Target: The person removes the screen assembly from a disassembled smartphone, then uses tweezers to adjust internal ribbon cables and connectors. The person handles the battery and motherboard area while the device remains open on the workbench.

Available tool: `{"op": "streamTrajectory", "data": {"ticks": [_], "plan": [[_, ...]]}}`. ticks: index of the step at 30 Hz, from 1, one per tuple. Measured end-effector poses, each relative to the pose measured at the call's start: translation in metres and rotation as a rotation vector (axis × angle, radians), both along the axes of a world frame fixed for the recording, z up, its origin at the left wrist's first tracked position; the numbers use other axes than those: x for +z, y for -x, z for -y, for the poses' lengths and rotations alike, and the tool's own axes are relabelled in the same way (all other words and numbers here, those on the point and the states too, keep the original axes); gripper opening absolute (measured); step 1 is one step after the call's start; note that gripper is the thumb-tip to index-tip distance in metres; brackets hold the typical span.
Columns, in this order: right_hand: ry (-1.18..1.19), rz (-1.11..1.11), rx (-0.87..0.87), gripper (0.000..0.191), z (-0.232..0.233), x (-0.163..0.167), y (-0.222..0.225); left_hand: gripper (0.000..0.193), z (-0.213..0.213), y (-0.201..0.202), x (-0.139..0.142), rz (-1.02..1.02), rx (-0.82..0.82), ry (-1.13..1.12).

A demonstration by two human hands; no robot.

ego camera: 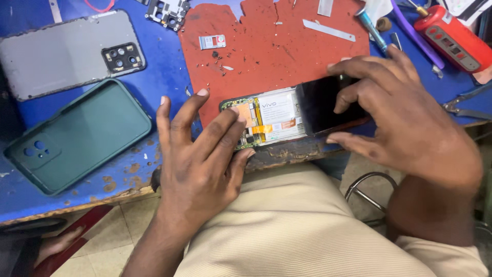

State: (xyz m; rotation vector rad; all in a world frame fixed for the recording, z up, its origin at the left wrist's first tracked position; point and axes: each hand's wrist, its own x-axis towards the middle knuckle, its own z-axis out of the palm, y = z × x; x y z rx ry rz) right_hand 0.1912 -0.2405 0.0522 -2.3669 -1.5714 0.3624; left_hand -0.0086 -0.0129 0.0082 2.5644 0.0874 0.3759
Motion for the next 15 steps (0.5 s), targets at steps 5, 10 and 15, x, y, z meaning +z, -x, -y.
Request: {"op": "streamTrajectory", "data": {"ticks": [5,10,15], "plan": [[0.061,0.033,0.035,0.047,0.012,-0.015,-0.013,0.044,0.001,0.0,0.0,-0.005,-0.001,0.009],[-0.175,-0.09,-0.002,0.054,0.021,-0.003,-0.033,0.043,0.001,-0.001,0.0,-0.001,-0.001,0.006],[-0.284,0.099,-0.289,0.047,0.023,-0.011,-0.056,0.044,0.002,-0.001,-0.001,0.004,-0.003,0.007]]}}
